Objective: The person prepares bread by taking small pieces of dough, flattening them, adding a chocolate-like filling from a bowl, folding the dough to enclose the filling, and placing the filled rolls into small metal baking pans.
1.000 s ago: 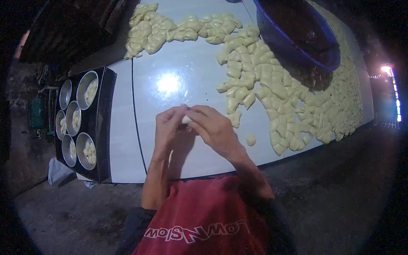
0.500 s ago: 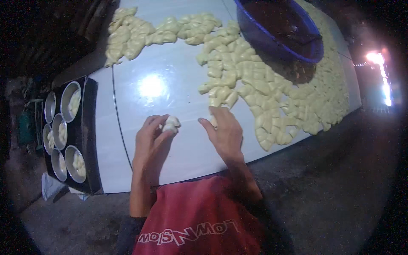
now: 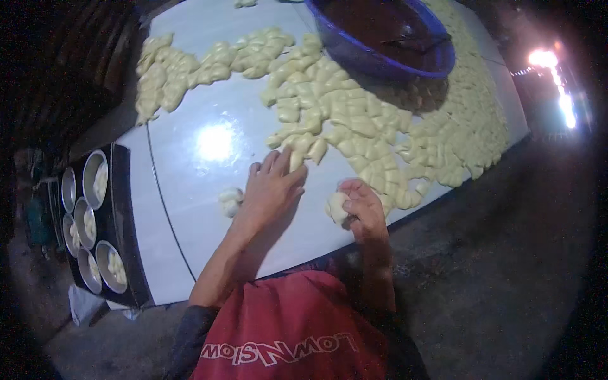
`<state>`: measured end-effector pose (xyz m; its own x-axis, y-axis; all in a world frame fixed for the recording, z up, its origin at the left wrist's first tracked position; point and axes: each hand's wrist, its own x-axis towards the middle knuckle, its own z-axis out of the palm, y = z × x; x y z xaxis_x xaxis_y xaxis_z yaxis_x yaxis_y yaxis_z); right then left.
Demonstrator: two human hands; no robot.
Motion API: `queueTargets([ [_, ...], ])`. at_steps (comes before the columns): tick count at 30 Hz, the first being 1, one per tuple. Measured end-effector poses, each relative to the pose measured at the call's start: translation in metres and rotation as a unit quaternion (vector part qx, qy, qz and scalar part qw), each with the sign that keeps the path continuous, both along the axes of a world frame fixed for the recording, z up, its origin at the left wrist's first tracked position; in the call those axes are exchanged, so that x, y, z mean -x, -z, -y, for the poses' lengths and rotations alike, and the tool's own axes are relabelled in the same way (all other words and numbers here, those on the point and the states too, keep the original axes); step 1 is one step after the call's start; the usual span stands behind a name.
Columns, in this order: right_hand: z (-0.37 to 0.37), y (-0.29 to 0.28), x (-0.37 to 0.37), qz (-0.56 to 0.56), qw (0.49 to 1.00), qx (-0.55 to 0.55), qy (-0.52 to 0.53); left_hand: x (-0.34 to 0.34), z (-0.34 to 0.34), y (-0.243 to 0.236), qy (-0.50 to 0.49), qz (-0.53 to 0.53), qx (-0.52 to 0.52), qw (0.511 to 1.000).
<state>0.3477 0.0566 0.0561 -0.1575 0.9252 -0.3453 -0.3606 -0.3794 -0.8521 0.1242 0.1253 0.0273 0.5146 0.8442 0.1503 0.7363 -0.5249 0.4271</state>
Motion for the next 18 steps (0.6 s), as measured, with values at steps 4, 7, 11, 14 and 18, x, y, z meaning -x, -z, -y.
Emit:
queueTargets([
  [4, -0.002, 0.004, -0.001, -0.026, 0.995, -0.032, 0.092, -0.011, 0.007, -0.015, 0.0, 0.233, 0.109, 0.966],
  [7, -0.009, 0.012, 0.015, 0.01, 1.0, -0.018, 0.016, -0.02, 0.01, -0.041, -0.013, 0.366, 0.342, 0.865],
  [11, -0.019, 0.011, 0.027, 0.075, 0.987, -0.107, 0.092, -0.031, 0.004, -0.041, -0.083, 0.417, 0.431, 0.796],
  [14, -0.033, 0.02, 0.026, 0.07, 0.977, -0.167, 0.11, -0.044, 0.004, -0.035, -0.135, 0.427, 0.159, 0.88],
  [18, -0.048, -0.012, 0.037, 0.006, 0.984, -0.12, 0.131, -0.069, -0.008, -0.043, -0.046, 0.492, 0.002, 0.869],
])
